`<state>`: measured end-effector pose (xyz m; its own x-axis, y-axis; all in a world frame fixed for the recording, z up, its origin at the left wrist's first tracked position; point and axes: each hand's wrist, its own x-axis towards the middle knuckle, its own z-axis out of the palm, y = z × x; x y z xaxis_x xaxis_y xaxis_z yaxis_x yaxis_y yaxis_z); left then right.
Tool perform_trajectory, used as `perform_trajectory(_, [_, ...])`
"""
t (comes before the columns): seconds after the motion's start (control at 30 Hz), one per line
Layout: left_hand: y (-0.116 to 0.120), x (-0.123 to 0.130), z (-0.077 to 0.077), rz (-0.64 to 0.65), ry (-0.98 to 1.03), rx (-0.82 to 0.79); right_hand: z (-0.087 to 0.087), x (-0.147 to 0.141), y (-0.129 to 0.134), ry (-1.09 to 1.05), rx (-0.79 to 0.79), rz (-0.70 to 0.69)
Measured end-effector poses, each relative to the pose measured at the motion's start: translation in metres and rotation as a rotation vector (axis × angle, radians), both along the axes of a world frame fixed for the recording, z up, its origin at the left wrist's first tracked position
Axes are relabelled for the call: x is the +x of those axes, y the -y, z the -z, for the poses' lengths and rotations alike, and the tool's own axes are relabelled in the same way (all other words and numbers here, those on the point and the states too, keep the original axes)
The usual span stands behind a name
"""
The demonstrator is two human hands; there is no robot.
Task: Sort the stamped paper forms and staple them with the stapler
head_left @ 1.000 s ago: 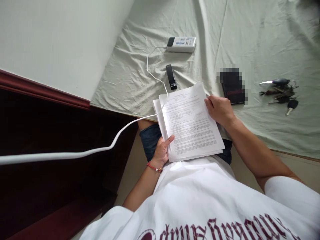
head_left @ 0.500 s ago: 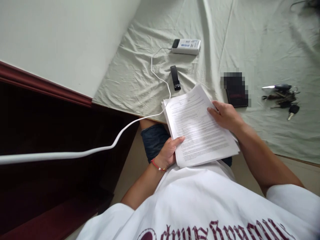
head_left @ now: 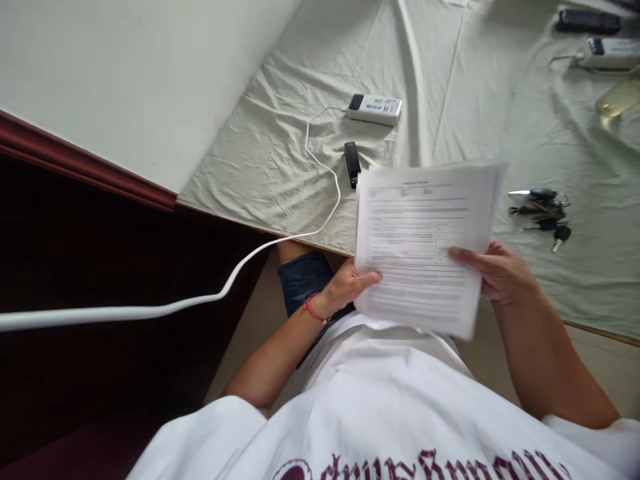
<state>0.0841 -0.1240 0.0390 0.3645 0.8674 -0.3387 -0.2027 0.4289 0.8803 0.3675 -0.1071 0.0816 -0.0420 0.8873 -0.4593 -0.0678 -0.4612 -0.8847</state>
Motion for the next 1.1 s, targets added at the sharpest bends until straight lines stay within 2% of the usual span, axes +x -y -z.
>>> perform_trajectory(0.1, [-0.026, -0.015, -0.020, -0.045, -0.159, 0.222, -0.014, -0.013, -0.025, -0.008, 0.254, -0.005])
perform_trajectory(0.27, [-0.068, -0.030, -0.078, -0.172, -0.185, 0.570, -0.054, -0.033, -0.065, 0.084, 0.664, 0.022])
perform_trajectory(0.37, [-0.088, -0.037, -0.096, -0.282, -0.253, 0.732, -0.069, -0.042, -0.075, 0.116, 0.844, 0.060])
perform_trajectory(0.47, [-0.098, -0.042, -0.094, -0.319, -0.346, 0.775, -0.066, -0.042, -0.081, 0.171, 0.861, 0.032])
perform_trajectory(0.6, [-0.095, -0.048, -0.077, -0.281, -0.337, 0.721, -0.048, -0.030, -0.087, 0.318, 0.679, -0.239])
perform_trajectory(0.67, [-0.092, -0.049, -0.070, -0.265, -0.313, 0.646, -0.042, -0.024, -0.090, 0.320, 0.682, -0.324])
perform_trajectory(0.8, [-0.088, -0.053, -0.060, -0.217, -0.318, 0.475, -0.042, -0.020, -0.095, 0.381, 0.690, -0.525])
perform_trajectory(0.9, [-0.088, -0.055, -0.055, -0.170, -0.400, 0.465, -0.045, -0.023, -0.097, 0.346, 0.643, -0.639])
perform_trajectory(1.0, [-0.088, -0.057, -0.053, -0.235, -0.503, 0.515, -0.045, -0.028, -0.099, 0.301, 0.635, -0.653])
perform_trajectory(1.1, [-0.087, -0.056, -0.053, -0.298, -0.461, 0.470, -0.041, -0.032, -0.101, 0.344, 0.620, -0.535])
